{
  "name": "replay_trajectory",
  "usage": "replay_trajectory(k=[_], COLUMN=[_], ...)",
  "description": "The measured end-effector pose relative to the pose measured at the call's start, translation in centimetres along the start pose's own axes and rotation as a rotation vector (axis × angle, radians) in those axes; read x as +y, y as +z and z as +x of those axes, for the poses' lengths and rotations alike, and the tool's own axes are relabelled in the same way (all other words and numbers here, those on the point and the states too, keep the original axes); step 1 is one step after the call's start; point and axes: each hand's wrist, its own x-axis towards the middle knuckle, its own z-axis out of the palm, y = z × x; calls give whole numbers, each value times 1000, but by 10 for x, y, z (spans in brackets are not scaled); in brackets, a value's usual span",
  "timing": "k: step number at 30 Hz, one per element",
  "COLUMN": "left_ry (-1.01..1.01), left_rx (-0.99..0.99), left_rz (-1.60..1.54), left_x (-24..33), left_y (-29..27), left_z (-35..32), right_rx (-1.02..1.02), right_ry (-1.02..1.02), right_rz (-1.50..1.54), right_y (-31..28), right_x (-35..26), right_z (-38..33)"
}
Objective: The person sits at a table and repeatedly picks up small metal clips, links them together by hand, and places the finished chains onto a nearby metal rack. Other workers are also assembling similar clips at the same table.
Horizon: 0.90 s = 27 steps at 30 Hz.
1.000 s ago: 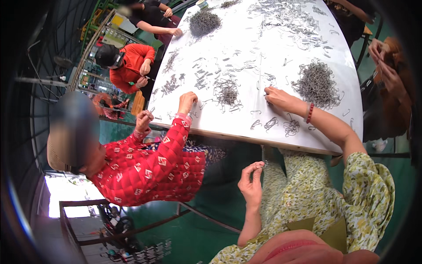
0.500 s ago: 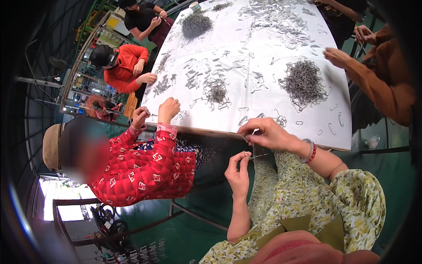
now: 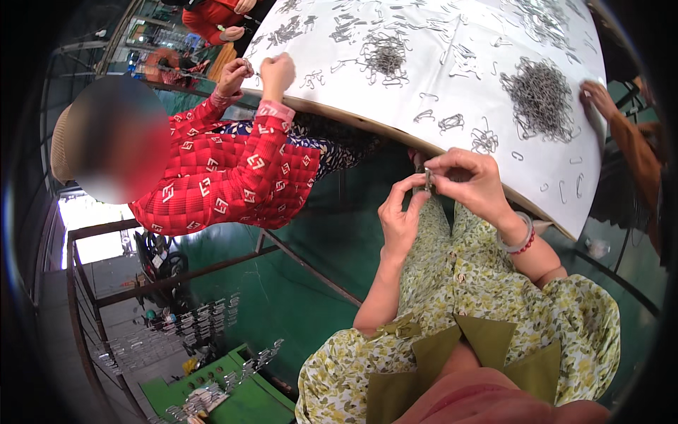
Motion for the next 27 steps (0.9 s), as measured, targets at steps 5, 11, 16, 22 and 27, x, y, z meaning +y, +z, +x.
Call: replay_trajectory(k=[5,11,16,22,27], left_ry=[-66,311,360,311,222], left_rx=[67,-99,-363,-309,-102], left_rz=[35,500,804,844,528], left_x=[-43,-108,-127,-100,-98], left_y=[-13,5,8,-7,-17], left_z=[67,206,237,231,203], right_rx=[-12,-92,-112,-100,-63], right_ry=[133,174,250,137,92], right_rz=[59,43,113,-21,-11], right_y=[7,12,12,13,23], right_x=[7,13,10,11,9], right_z=[-2,-5,-2,1,2])
